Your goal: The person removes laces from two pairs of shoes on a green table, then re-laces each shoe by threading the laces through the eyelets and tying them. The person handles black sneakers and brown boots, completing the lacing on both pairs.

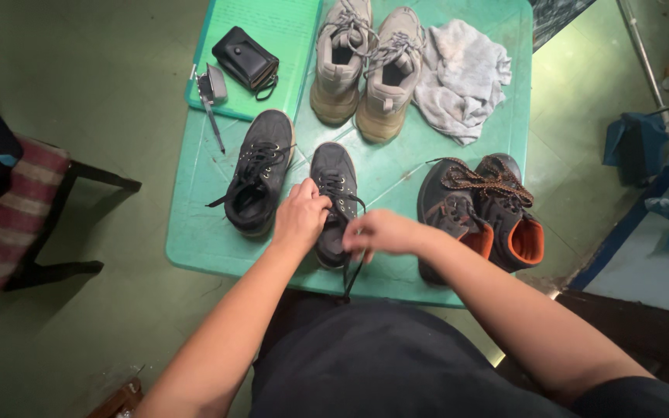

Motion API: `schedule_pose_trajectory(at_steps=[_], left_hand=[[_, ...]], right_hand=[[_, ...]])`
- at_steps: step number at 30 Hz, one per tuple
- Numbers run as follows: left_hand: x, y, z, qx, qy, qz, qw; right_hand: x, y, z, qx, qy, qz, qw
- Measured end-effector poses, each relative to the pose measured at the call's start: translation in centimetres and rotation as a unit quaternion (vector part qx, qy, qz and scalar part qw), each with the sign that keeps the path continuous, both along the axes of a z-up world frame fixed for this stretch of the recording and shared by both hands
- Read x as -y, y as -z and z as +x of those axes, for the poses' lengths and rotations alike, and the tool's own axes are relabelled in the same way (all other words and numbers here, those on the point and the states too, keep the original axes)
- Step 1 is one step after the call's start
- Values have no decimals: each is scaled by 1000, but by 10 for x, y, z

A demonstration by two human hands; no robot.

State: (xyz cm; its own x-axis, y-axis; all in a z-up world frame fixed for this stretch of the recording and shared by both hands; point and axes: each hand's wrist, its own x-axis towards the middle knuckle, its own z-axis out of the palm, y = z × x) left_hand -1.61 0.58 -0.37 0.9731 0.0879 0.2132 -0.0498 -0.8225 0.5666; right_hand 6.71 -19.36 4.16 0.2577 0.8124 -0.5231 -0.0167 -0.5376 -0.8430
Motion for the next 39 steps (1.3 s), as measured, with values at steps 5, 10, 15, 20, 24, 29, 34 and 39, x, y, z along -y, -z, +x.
schedule_pose_trajectory(at_steps=[5, 10, 15, 20, 24, 29, 34, 39], left_hand=[[5, -13, -6, 49, 32, -5, 998], [9, -28, -18, 5, 81, -5, 997], [15, -34, -23, -3, 60, -65, 996], [11, -27, -1, -16, -73, -62, 995], [7, -13, 14, -24, -30, -4, 999], [14, 1, 26, 6, -57, 34, 998], [8, -9, 25, 63, -42, -12, 997], [8, -35, 25, 88, 1, -34, 996]], right_hand=[[-5, 24, 14, 330, 193, -28, 924], [-14, 56, 9, 560, 124, 104, 812], [-12, 73, 20, 289, 231, 61, 927], [-13, 52, 30, 82, 293, 129, 944], [-1, -4, 30, 176, 244, 116, 946], [15, -62, 30, 279, 216, 9, 936], [24, -45, 37, 188, 217, -31, 957], [18, 10, 33, 191, 219, 43, 956]])
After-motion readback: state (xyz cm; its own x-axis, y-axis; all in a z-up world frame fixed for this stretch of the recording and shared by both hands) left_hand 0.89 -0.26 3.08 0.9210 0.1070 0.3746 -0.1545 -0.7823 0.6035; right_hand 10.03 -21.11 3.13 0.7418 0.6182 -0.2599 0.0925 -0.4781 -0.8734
